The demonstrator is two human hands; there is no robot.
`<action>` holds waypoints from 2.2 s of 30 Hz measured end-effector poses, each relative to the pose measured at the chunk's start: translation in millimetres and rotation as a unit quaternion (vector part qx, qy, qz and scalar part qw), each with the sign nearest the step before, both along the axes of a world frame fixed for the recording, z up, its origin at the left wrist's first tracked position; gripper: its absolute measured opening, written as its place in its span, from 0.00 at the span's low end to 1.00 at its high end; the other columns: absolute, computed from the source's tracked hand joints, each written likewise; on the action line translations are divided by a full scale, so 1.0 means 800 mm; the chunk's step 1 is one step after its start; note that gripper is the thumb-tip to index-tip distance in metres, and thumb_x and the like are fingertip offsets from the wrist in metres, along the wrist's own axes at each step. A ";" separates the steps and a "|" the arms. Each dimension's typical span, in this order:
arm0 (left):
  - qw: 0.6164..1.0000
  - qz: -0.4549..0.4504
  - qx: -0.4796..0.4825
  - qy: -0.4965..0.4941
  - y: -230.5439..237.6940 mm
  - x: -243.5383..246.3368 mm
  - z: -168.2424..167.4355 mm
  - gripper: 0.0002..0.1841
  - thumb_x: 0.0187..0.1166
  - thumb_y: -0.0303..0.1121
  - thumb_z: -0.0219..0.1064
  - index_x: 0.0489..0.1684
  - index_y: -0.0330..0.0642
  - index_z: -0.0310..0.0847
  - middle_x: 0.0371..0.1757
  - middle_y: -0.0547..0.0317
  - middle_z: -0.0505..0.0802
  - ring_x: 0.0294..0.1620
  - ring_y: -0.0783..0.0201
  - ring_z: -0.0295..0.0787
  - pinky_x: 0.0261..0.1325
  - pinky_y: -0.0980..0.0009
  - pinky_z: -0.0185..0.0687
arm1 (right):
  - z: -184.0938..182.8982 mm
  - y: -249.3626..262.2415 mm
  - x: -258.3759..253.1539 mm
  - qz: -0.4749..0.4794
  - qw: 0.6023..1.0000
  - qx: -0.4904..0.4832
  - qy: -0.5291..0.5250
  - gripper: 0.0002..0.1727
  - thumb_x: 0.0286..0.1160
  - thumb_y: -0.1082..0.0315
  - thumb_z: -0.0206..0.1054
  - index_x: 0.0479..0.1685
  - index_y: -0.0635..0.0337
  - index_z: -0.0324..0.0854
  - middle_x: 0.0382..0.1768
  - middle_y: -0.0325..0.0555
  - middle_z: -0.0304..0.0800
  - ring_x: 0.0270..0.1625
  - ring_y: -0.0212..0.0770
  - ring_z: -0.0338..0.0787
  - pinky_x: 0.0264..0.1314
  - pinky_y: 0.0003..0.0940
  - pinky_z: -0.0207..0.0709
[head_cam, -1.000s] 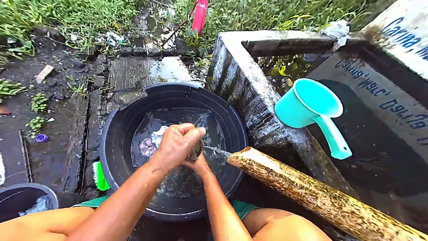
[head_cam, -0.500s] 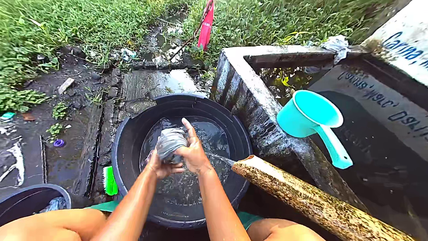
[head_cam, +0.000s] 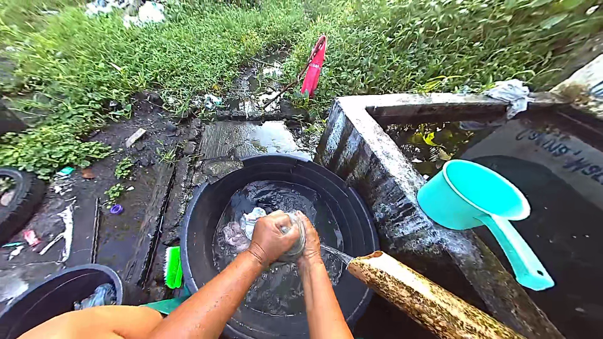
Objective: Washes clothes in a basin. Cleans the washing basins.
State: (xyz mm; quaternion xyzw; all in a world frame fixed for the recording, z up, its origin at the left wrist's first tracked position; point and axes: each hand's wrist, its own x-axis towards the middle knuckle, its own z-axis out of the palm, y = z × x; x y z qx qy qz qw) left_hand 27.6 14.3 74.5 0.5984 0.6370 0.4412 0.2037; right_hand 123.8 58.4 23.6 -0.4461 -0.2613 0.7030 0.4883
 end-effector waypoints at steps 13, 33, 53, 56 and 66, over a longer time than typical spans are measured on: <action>0.942 -0.242 -0.134 0.190 -0.007 -0.029 0.007 0.15 0.77 0.33 0.68 0.24 0.30 0.87 0.40 0.40 0.94 0.46 0.43 0.94 0.51 0.41 0.85 | -0.033 -0.017 -0.003 0.175 0.952 0.071 -0.240 0.18 0.92 0.68 0.52 0.53 0.72 0.87 0.49 0.61 0.91 0.55 0.49 0.88 0.64 0.49 0.78; 0.777 0.103 -0.572 0.241 -0.211 -0.399 0.085 0.24 0.83 0.49 0.70 0.50 0.29 0.91 0.56 0.29 0.91 0.67 0.33 0.85 0.74 0.35 0.71 | -0.069 -0.043 0.013 0.338 0.867 -0.144 -0.337 0.23 0.95 0.58 0.51 0.76 0.62 0.76 0.63 0.57 0.88 0.59 0.51 0.87 0.60 0.52 0.77; 0.844 -0.176 -0.427 0.272 0.068 -0.129 -0.200 0.31 0.81 0.19 0.60 0.87 0.40 0.68 0.89 0.42 0.71 0.91 0.42 0.63 0.89 0.40 0.60 | -0.216 -0.017 0.061 0.040 0.895 -0.329 -0.300 0.21 0.90 0.66 0.57 0.71 0.74 0.74 0.60 0.68 0.83 0.56 0.56 0.84 0.58 0.53 0.80; 0.816 -0.151 -0.483 0.279 0.068 -0.109 -0.227 0.39 0.79 0.29 0.67 0.95 0.45 0.55 0.89 0.39 0.71 0.94 0.36 0.52 0.90 0.28 0.41 | -0.181 0.023 0.008 0.104 0.956 -0.265 -0.072 0.20 0.95 0.63 0.47 0.70 0.70 0.71 0.50 0.55 0.85 0.43 0.43 0.87 0.46 0.38 0.83; 0.823 -0.336 -0.419 0.186 -0.077 0.037 -0.280 0.21 0.83 0.29 0.64 0.72 0.27 0.79 0.77 0.32 0.83 0.84 0.35 0.72 0.89 0.40 0.54 | -0.203 0.005 -0.013 0.484 0.654 0.166 -0.556 0.40 0.74 0.63 0.71 0.91 0.36 0.65 0.95 0.53 0.51 0.96 0.65 0.45 0.90 0.79 0.35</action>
